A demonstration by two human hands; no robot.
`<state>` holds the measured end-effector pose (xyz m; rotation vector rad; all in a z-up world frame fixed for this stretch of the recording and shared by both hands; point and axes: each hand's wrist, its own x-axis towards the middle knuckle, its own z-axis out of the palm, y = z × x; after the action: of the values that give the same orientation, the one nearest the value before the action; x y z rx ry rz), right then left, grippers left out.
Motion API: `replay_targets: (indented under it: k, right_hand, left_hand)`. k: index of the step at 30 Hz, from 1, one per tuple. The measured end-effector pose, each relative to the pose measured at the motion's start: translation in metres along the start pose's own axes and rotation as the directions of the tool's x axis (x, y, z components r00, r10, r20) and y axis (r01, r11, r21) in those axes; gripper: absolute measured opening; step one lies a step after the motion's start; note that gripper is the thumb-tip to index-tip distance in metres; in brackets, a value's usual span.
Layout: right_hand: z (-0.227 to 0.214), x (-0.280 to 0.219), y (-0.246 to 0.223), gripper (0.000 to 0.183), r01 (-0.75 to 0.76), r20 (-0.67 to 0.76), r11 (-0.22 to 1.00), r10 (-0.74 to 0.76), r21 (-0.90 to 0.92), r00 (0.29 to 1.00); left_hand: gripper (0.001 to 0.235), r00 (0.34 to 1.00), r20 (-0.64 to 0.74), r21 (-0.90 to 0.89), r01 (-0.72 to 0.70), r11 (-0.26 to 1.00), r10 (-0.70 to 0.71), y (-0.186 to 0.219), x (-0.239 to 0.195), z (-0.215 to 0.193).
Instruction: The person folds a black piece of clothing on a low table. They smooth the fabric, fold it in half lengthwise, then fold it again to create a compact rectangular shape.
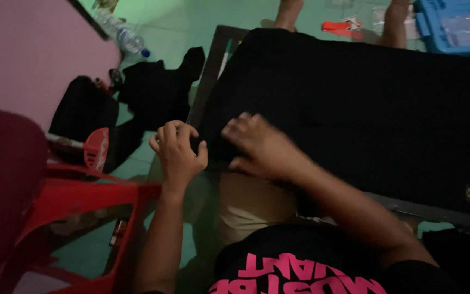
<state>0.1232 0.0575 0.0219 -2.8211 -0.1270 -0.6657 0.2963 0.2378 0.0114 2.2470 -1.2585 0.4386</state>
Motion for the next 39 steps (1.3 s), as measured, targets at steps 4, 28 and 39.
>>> replay_targets:
  k: [4,28,39]
  right_hand:
    - [-0.042,-0.018,0.091,0.037,-0.242,-0.157,0.954,0.215,-0.180,0.964]
    - [-0.017,-0.054,0.192,0.034,-0.818,-0.296,0.568,0.768,-0.092,0.567]
    - [-0.021,-0.055,0.197,0.035,-0.706,-0.360,0.708,0.658,-0.004,0.662]
  left_hand:
    - [0.025,0.999,-0.008,-0.091,-0.042,0.995,0.041,0.031,0.041,0.015]
    - [0.042,0.956,0.230,-0.013,-0.186,0.982,0.184,0.040,0.158,0.148]
    - [0.025,0.995,0.014,-0.092,-0.097,0.991,0.098,0.066,0.174,0.201]
